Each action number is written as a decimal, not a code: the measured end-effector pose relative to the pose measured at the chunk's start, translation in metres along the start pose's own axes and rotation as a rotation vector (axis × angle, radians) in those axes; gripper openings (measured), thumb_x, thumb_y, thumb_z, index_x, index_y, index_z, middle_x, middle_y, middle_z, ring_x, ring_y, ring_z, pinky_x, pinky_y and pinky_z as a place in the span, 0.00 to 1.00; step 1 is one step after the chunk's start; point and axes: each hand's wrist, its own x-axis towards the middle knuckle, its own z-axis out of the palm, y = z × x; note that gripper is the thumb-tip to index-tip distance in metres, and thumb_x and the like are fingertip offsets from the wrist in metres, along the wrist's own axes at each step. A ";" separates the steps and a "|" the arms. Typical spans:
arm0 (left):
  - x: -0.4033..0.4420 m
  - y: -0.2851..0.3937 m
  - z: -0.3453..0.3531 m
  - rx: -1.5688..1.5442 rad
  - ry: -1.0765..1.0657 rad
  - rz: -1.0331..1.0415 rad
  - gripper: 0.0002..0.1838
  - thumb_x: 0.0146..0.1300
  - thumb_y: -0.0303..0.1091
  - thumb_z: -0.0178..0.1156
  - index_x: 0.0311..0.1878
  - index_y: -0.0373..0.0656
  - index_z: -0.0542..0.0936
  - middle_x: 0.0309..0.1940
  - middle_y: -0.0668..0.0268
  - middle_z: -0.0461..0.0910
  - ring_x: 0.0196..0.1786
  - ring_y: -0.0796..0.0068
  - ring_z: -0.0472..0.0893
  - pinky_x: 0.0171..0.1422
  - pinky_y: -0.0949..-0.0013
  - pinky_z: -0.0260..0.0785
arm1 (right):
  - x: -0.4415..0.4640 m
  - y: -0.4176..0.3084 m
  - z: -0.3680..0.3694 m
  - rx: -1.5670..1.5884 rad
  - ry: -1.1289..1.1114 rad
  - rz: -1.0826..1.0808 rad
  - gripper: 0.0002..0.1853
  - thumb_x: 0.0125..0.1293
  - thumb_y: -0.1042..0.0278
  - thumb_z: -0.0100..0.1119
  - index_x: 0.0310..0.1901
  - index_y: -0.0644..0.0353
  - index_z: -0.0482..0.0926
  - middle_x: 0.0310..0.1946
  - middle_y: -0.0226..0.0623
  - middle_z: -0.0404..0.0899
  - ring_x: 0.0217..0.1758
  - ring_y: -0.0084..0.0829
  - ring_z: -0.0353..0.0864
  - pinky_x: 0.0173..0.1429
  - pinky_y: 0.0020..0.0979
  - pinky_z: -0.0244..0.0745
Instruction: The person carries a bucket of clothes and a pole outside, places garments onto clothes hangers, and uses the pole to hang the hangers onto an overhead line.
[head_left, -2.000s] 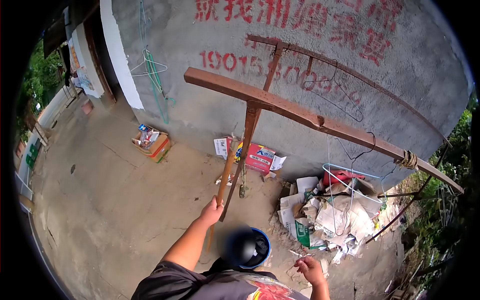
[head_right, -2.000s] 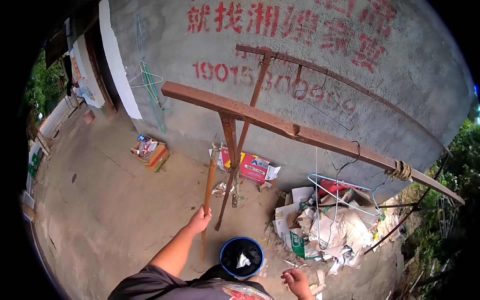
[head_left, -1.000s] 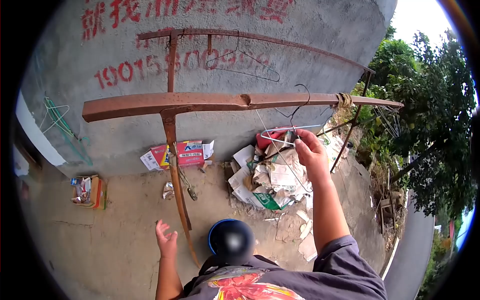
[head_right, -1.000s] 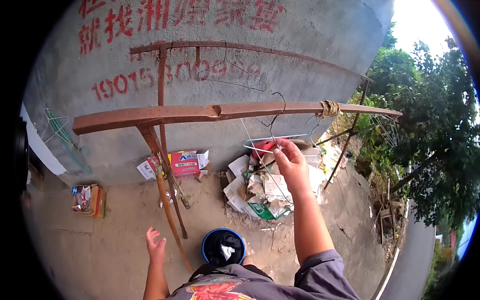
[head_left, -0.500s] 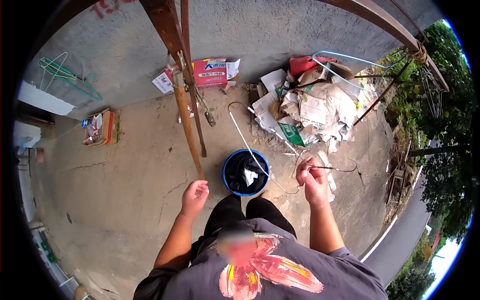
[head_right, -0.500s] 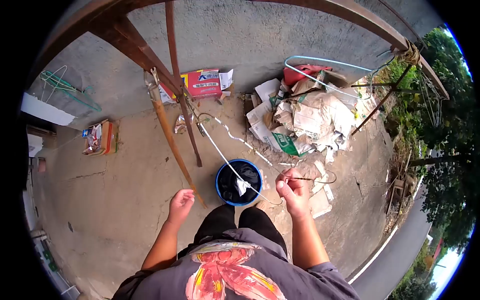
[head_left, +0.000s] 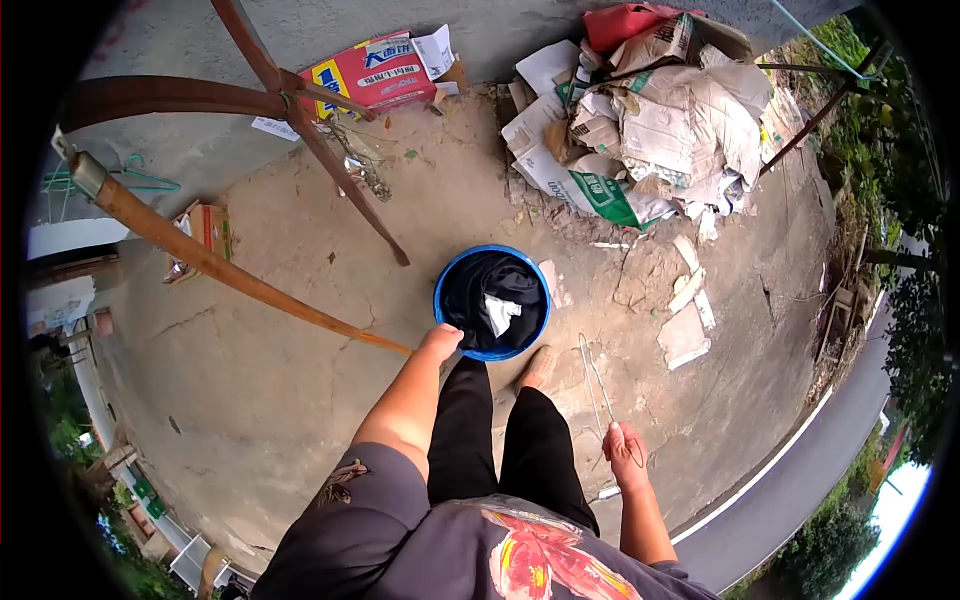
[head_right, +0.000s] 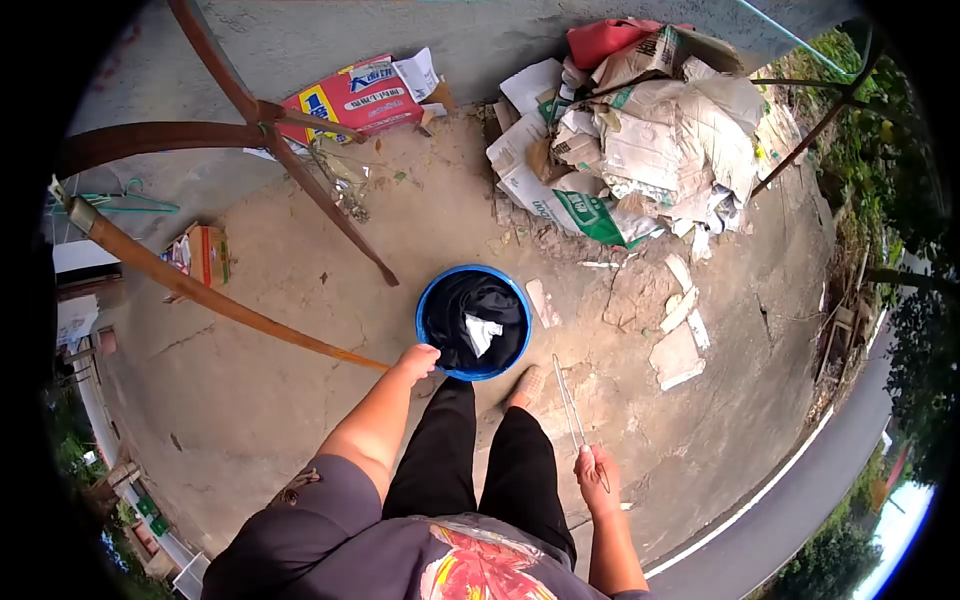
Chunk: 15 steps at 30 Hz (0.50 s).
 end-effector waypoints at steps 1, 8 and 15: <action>0.036 0.002 0.003 0.181 0.038 0.055 0.24 0.62 0.48 0.61 0.54 0.39 0.76 0.43 0.61 0.82 0.42 0.68 0.82 0.44 0.67 0.76 | -0.005 0.025 0.002 0.079 0.033 0.097 0.22 0.77 0.56 0.45 0.24 0.57 0.70 0.16 0.27 0.68 0.20 0.21 0.66 0.27 0.25 0.62; 0.068 0.085 0.015 0.117 0.441 0.080 0.47 0.54 0.48 0.65 0.73 0.38 0.58 0.70 0.48 0.63 0.72 0.54 0.65 0.75 0.61 0.59 | -0.009 0.105 0.024 0.270 0.054 0.298 0.21 0.76 0.54 0.46 0.28 0.58 0.73 0.19 0.30 0.73 0.20 0.22 0.68 0.27 0.26 0.65; 0.010 0.056 0.022 -0.124 0.433 0.295 0.30 0.57 0.35 0.54 0.64 0.36 0.71 0.59 0.49 0.77 0.64 0.54 0.74 0.67 0.62 0.65 | 0.014 0.081 0.040 0.253 -0.066 0.170 0.20 0.76 0.56 0.45 0.29 0.58 0.75 0.21 0.28 0.73 0.24 0.21 0.69 0.31 0.25 0.67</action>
